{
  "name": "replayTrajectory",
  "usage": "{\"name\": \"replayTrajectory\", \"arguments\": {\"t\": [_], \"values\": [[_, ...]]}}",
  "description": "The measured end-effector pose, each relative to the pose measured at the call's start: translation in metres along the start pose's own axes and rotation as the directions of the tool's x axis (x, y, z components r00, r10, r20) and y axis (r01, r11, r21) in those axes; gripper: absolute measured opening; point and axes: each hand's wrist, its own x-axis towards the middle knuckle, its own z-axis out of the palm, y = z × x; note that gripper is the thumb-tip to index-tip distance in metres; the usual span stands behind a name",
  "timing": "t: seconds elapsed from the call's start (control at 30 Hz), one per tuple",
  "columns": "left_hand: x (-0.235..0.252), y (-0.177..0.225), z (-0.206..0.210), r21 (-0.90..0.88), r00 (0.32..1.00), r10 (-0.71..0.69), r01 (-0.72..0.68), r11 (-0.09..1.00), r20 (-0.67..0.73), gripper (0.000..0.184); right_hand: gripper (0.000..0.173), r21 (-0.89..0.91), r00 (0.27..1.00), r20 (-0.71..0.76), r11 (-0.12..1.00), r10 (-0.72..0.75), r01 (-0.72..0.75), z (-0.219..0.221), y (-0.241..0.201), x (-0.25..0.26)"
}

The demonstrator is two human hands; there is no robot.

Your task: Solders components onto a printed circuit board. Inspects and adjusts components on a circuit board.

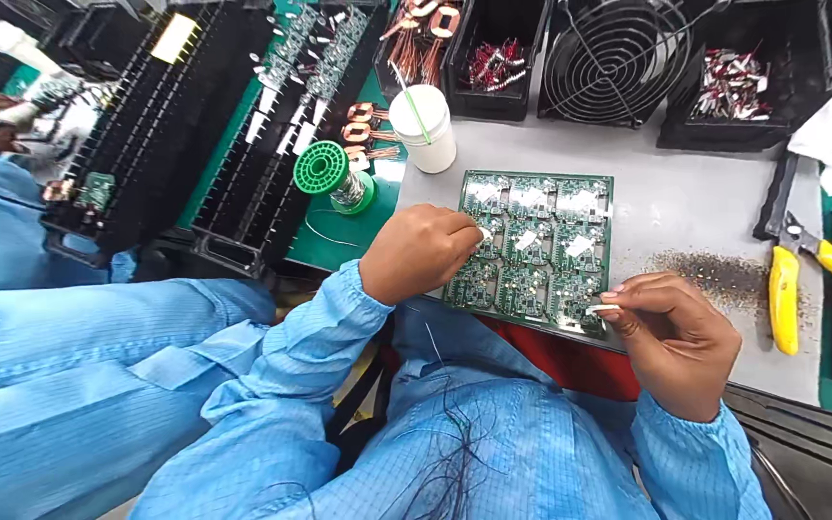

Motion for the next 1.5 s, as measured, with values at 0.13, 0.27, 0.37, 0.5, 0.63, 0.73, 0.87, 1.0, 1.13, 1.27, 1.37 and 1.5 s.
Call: {"name": "replayTrajectory", "arguments": {"t": [0.13,0.27,0.37,0.5,0.63,0.73,0.87,1.0,1.13,1.27,1.37,1.5], "values": [[-0.001,-0.001,0.001,0.013,1.0,0.016,-0.016,1.0,-0.016,0.02,0.007,0.004,1.0,0.014,1.0,0.004,-0.004,0.0,0.0,0.0],[-0.002,-0.005,0.005,0.056,0.994,0.089,-0.086,0.995,-0.058,0.017,0.007,0.015,1.0,0.031,1.0,0.003,-0.004,-0.001,0.0,-0.001],[-0.004,-0.01,0.01,0.077,0.984,0.147,-0.14,0.987,-0.104,0.017,0.008,0.027,0.999,0.043,1.0,-0.002,0.001,-0.001,0.001,0.0],[-0.004,-0.013,0.012,0.095,0.974,0.195,-0.185,0.978,-0.113,0.017,0.008,0.015,0.999,0.05,1.0,-0.004,0.003,-0.002,0.001,0.0],[-0.003,-0.013,0.013,0.102,0.976,0.186,-0.174,0.979,-0.113,0.016,0.009,0.015,0.998,0.06,1.0,-0.008,0.007,-0.002,0.002,0.0],[-0.002,-0.012,0.015,0.116,0.975,0.192,-0.179,0.977,-0.113,0.016,0.009,0.017,0.998,0.061,1.0,-0.009,0.008,-0.003,0.002,-0.001],[-0.004,-0.015,0.016,0.099,0.971,0.197,-0.185,0.978,-0.133,0.017,0.009,0.013,0.998,0.059,1.0,-0.015,0.015,-0.002,0.003,-0.001],[-0.006,-0.019,0.015,0.012,0.979,0.168,-0.167,0.986,-0.117,0.021,0.009,0.003,0.998,0.054,1.0,-0.017,0.017,-0.002,0.004,-0.001],[-0.005,-0.016,0.015,0.051,0.976,0.183,-0.178,0.983,-0.116,0.02,0.009,0.0,0.998,0.057,1.0,-0.015,0.015,-0.001,0.003,-0.001],[-0.003,-0.017,0.014,0.105,0.971,0.216,-0.205,0.973,-0.107,0.018,0.009,-0.003,0.998,0.06,1.0,-0.016,0.016,-0.001,0.003,-0.001],[0.002,-0.017,0.013,0.118,0.977,0.201,-0.192,0.974,-0.072,0.017,0.01,-0.019,0.998,0.059,1.0,-0.006,0.007,0.0,0.003,-0.002],[0.003,-0.019,0.008,0.036,0.982,0.185,-0.183,0.982,-0.03,0.018,0.011,-0.029,0.998,0.062,1.0,-0.006,0.008,0.0,0.004,-0.001]]}}
